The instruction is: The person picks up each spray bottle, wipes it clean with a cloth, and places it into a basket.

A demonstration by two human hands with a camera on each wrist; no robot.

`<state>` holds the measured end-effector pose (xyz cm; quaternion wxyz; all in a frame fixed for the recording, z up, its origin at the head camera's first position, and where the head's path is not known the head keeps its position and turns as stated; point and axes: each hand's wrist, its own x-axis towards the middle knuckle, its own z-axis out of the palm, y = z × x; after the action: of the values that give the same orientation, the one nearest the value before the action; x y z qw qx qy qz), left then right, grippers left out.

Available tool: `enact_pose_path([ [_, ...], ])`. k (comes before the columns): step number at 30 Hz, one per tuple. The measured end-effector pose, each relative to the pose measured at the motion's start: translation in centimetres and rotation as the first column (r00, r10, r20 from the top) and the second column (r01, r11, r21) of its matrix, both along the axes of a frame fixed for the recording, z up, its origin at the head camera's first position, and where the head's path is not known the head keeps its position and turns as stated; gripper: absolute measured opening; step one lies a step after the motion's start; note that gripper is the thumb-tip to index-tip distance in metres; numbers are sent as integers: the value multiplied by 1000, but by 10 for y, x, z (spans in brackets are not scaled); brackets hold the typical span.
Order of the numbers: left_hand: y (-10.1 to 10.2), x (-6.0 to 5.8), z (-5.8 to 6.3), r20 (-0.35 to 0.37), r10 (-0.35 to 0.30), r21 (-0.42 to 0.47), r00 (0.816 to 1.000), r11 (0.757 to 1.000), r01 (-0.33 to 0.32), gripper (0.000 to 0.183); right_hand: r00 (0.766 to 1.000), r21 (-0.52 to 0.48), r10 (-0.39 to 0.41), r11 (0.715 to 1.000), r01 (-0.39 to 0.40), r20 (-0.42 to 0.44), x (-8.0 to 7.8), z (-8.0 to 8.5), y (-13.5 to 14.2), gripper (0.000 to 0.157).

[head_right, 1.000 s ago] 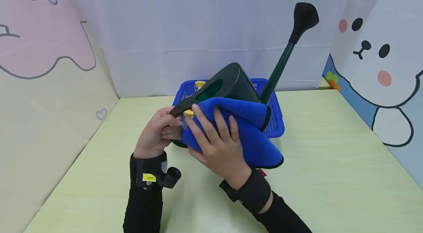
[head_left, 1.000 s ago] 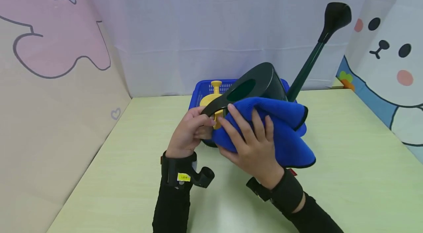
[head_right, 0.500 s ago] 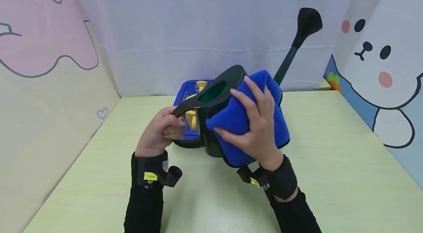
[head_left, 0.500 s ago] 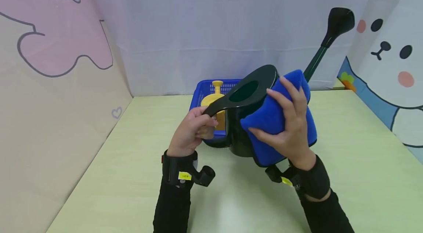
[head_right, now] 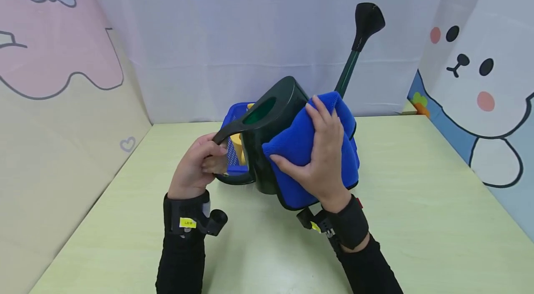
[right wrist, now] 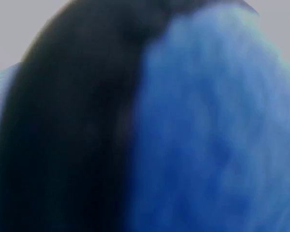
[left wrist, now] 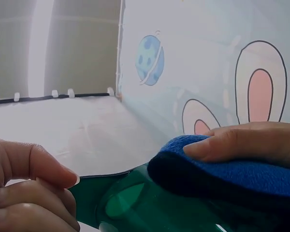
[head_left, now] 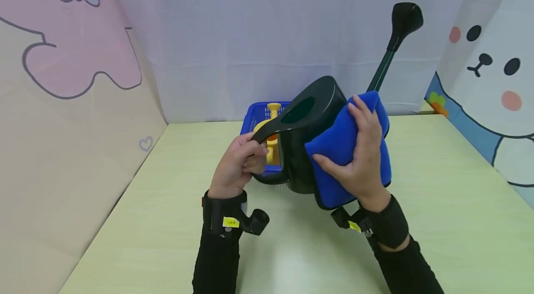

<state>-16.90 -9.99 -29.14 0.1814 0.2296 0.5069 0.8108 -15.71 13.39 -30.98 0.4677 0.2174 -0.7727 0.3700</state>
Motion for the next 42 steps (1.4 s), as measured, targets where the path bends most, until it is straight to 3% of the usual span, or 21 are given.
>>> enact_pose_path([
  [3,2,0,-1,-5,8,7,1000,1000,-8,15,993,82,-57,994,66,-105,4,-4,-13,89],
  [7,5,0,-2,-3,12,14,1000,1000,-12,15,978,176,-109,974,140,-177,11,-14,-32,82],
  [14,10,0,-1,4,-13,17,1000,1000,13,16,932,386,-176,874,297,-318,16,-29,-53,68],
  [17,10,0,0,11,-33,18,999,999,33,17,933,399,-176,868,297,-313,17,-27,-50,70],
  [23,7,1,2,35,-40,-5,999,999,40,17,976,234,-96,962,141,-195,15,-10,-30,84],
  [27,3,1,3,14,-47,-15,999,999,47,16,997,73,-19,997,25,-72,13,2,-13,91],
  [31,1,1,6,-7,-68,-2,998,998,68,15,994,-114,80,991,-70,80,12,10,3,93],
  [36,-2,3,10,-24,-71,16,997,997,72,15,968,-331,192,934,-131,160,8,15,14,95],
  [39,-2,3,12,-38,-69,33,997,997,71,19,973,-358,187,925,-128,135,7,14,14,95],
  [42,-2,1,12,-48,-68,51,997,996,70,23,984,-281,111,957,-69,138,7,14,13,95],
])
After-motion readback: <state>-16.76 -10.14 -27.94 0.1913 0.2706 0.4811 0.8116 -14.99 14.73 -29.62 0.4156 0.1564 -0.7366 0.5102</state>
